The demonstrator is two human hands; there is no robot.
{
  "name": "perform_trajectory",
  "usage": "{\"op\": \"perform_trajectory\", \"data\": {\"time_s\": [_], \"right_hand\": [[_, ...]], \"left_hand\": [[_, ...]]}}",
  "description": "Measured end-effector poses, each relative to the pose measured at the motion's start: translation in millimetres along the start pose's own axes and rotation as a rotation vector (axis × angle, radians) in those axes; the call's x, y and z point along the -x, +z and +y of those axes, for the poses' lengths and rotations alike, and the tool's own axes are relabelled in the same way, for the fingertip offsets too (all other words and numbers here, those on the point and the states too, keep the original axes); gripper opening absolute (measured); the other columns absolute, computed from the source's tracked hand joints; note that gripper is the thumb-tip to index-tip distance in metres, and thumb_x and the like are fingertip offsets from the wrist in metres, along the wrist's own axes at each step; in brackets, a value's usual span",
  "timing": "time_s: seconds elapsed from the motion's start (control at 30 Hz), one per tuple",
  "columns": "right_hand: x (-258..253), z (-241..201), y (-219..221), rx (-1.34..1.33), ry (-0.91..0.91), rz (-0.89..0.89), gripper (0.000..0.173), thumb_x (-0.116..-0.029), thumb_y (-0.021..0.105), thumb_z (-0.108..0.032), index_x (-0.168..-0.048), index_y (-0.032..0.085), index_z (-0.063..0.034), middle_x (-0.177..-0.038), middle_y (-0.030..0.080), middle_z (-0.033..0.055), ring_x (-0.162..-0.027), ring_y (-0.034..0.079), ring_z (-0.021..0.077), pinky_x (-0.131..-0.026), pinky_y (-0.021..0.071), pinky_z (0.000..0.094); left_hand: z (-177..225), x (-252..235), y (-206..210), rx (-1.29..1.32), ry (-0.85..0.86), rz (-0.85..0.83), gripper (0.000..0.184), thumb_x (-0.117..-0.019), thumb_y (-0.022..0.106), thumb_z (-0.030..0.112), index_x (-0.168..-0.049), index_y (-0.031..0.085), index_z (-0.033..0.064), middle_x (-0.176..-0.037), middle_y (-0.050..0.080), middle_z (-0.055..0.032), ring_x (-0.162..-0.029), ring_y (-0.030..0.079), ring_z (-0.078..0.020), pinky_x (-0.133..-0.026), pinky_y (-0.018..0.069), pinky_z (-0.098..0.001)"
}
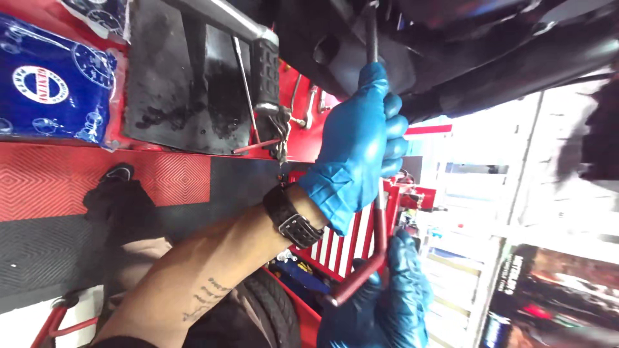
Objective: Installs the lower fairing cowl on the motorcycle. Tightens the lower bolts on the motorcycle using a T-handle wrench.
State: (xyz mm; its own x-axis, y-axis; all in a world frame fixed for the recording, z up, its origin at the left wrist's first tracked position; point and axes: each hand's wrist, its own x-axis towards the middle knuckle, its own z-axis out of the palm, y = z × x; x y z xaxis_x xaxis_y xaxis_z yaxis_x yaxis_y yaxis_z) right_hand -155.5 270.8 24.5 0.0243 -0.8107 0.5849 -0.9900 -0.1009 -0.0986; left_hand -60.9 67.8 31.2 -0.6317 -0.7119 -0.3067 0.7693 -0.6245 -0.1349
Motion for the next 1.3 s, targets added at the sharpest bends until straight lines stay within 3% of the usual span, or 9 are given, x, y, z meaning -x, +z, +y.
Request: {"op": "perform_trajectory", "data": {"time_s": [0.27,0.43,0.53,0.6,0.67,0.77,1.03,1.2,1.3], "right_hand": [[-4,-28,21,-0.700,0.494,0.092,0.029,-0.1076,0.053,-0.027,-0.094,0.075,-0.0146,-0.096,0.078,0.0028,-0.088,0.076,0.0177,-0.075,0.0651,0.0317],[-27,-40,-1,-1.493,1.129,-0.050,0.046,-0.1095,0.041,-0.038,-0.109,0.071,-0.0032,-0.099,0.074,0.0158,-0.079,0.076,0.0254,-0.063,0.0644,0.0367],[-17,-29,-13,-0.918,0.843,-0.013,0.032,-0.1107,0.042,-0.017,-0.102,0.070,-0.0059,-0.085,0.075,0.0059,-0.069,0.073,0.0132,-0.060,0.0622,0.0258],[-6,-12,-17,-0.336,0.460,0.062,0.021,-0.0954,0.065,-0.003,-0.115,0.067,-0.0115,-0.107,0.073,-0.0064,-0.097,0.071,0.0049,-0.085,0.0609,0.0230],[-3,2,-17,-0.024,0.161,-0.006,0.054,-0.0868,0.080,-0.020,-0.136,0.057,-0.0119,-0.138,0.061,0.0026,-0.134,0.054,0.0162,-0.112,0.0458,0.0349],[-13,2,2,0.110,-0.013,0.019,0.050,-0.0928,0.074,-0.033,-0.133,0.063,-0.0053,-0.133,0.067,0.0137,-0.138,0.053,0.0293,-0.120,0.0373,0.0477],[-20,-21,12,-0.693,0.613,0.104,0.025,-0.1026,0.062,-0.028,-0.091,0.077,-0.0111,-0.096,0.079,0.0069,-0.087,0.077,0.0208,-0.071,0.0666,0.0345],[-44,-26,-9,-1.600,1.171,-0.228,0.064,-0.1050,0.039,-0.056,-0.112,0.072,-0.0029,-0.101,0.075,0.0177,-0.091,0.076,0.0288,-0.074,0.0642,0.0395],[-32,-16,-27,-0.827,0.750,-0.161,0.040,-0.1127,0.035,-0.023,-0.104,0.071,-0.0068,-0.091,0.078,0.0047,-0.075,0.076,0.0128,-0.064,0.0635,0.0244]], "left_hand": [[2,0,-10,-0.011,0.019,-0.019,0.052,-0.1123,0.026,0.045,-0.067,0.034,0.0196,-0.046,0.025,0.0072,-0.034,0.024,-0.0042,-0.033,0.0197,-0.0180],[4,-1,-5,0.000,0.006,0.018,0.054,-0.1121,0.026,0.046,-0.066,0.033,0.0191,-0.045,0.025,0.0067,-0.033,0.024,-0.0049,-0.033,0.0191,-0.0184],[2,0,-1,-0.012,0.013,0.036,0.052,-0.1122,0.026,0.046,-0.068,0.033,0.0193,-0.046,0.025,0.0067,-0.034,0.024,-0.0049,-0.033,0.0197,-0.0183],[5,0,1,-0.011,0.020,0.043,0.053,-0.1119,0.026,0.047,-0.068,0.034,0.0190,-0.046,0.026,0.0065,-0.034,0.025,-0.0051,-0.033,0.0203,-0.0184],[1,1,3,-0.002,0.027,0.046,0.053,-0.1119,0.026,0.047,-0.068,0.034,0.0184,-0.046,0.027,0.0061,-0.034,0.026,-0.0056,-0.033,0.0218,-0.0184],[-1,0,6,0.025,0.032,0.046,0.053,-0.1119,0.026,0.047,-0.068,0.035,0.0185,-0.046,0.027,0.0059,-0.033,0.027,-0.0054,-0.032,0.0226,-0.0184],[-3,-7,3,0.044,0.053,0.024,0.053,-0.1121,0.025,0.047,-0.067,0.035,0.0190,-0.045,0.027,0.0063,-0.033,0.026,-0.0051,-0.032,0.0221,-0.0186],[2,-7,8,0.021,0.058,0.043,0.054,-0.1123,0.025,0.046,-0.067,0.034,0.0190,-0.045,0.026,0.0063,-0.033,0.026,-0.0051,-0.032,0.0215,-0.0185],[0,-8,9,-0.004,0.057,0.058,0.053,-0.1122,0.026,0.046,-0.068,0.035,0.0188,-0.046,0.027,0.0062,-0.034,0.027,-0.0055,-0.033,0.0225,-0.0187]]}}
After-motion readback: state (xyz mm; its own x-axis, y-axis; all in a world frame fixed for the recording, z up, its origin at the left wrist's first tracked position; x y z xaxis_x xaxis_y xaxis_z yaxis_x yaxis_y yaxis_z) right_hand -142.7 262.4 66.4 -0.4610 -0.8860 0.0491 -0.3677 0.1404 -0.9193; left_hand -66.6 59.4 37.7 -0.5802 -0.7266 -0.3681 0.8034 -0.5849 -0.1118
